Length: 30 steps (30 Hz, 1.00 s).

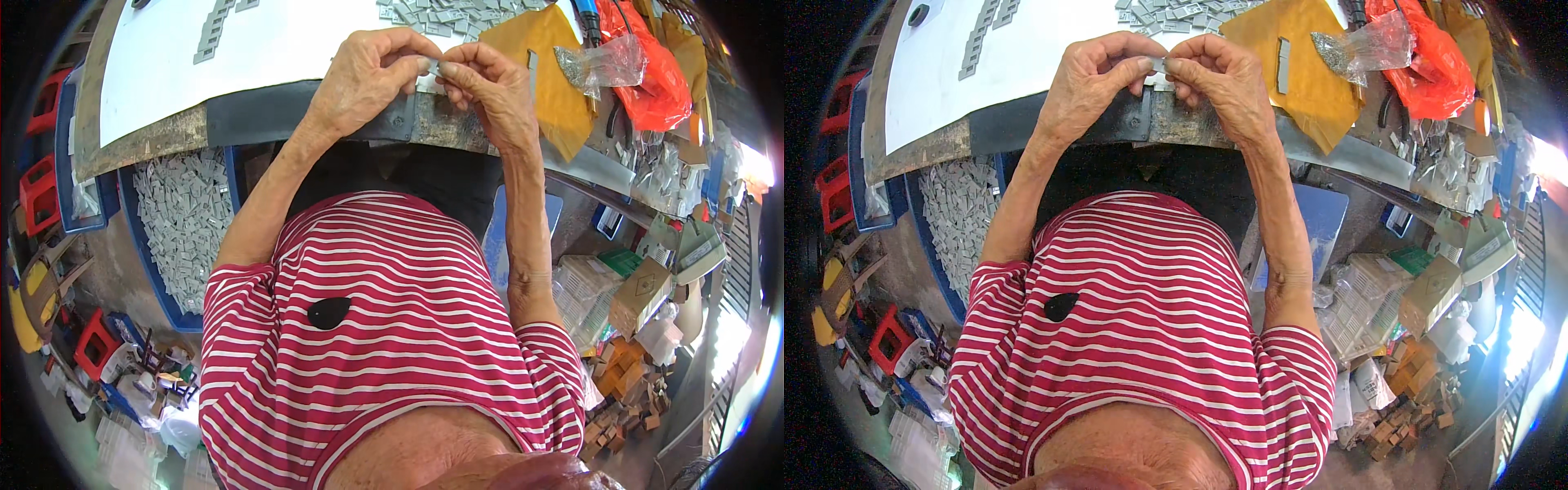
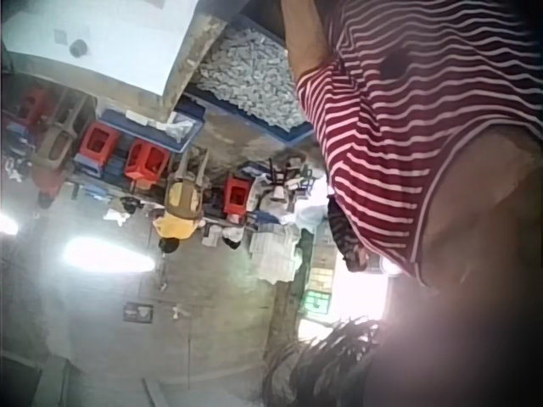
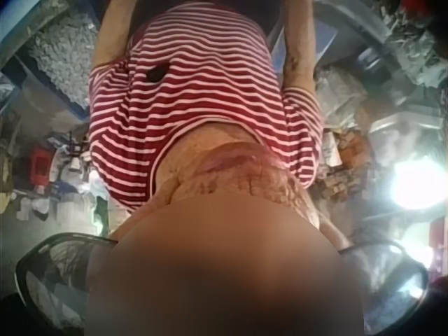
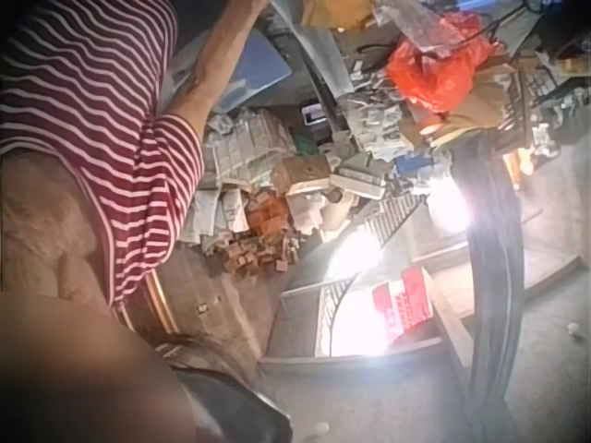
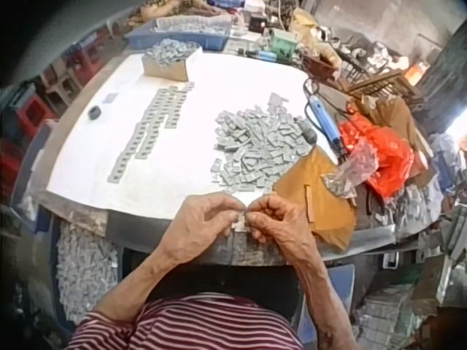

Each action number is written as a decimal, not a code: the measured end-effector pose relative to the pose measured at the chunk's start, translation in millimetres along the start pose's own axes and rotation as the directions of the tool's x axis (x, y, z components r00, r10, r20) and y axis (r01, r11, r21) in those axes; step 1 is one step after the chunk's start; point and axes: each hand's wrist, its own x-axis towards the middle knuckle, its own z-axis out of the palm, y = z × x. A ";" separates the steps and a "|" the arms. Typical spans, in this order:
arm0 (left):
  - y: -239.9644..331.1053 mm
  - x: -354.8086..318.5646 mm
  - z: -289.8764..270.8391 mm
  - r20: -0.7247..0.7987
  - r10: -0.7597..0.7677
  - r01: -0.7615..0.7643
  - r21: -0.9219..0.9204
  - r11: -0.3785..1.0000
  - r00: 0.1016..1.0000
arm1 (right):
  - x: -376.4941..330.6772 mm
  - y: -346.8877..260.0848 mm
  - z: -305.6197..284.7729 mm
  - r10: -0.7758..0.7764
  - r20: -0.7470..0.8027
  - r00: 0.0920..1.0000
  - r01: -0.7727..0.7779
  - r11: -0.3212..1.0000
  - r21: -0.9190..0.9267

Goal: Sorting and organizing small grey hardware components on a workbench.

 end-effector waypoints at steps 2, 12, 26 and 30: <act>-1.0 -0.2 0.7 -0.001 -0.009 0.009 0.010 1.000 1.000 | 0.6 2.8 -0.1 0.006 0.004 1.000 -0.006 1.000 0.014; -4.7 -0.5 1.9 0.038 -0.017 0.015 0.048 0.999 0.999 | -1.3 7.0 -1.5 0.028 0.026 0.999 -0.029 0.998 0.063; 0.0 -1.2 4.4 0.013 0.010 -0.011 0.074 0.997 1.000 | -2.8 4.3 3.8 0.031 -0.076 0.997 -0.020 0.991 0.134; 0.8 0.1 1.6 0.024 0.177 -0.176 0.305 0.936 0.984 | -1.4 5.1 3.3 0.032 -0.078 0.996 -0.024 0.995 0.101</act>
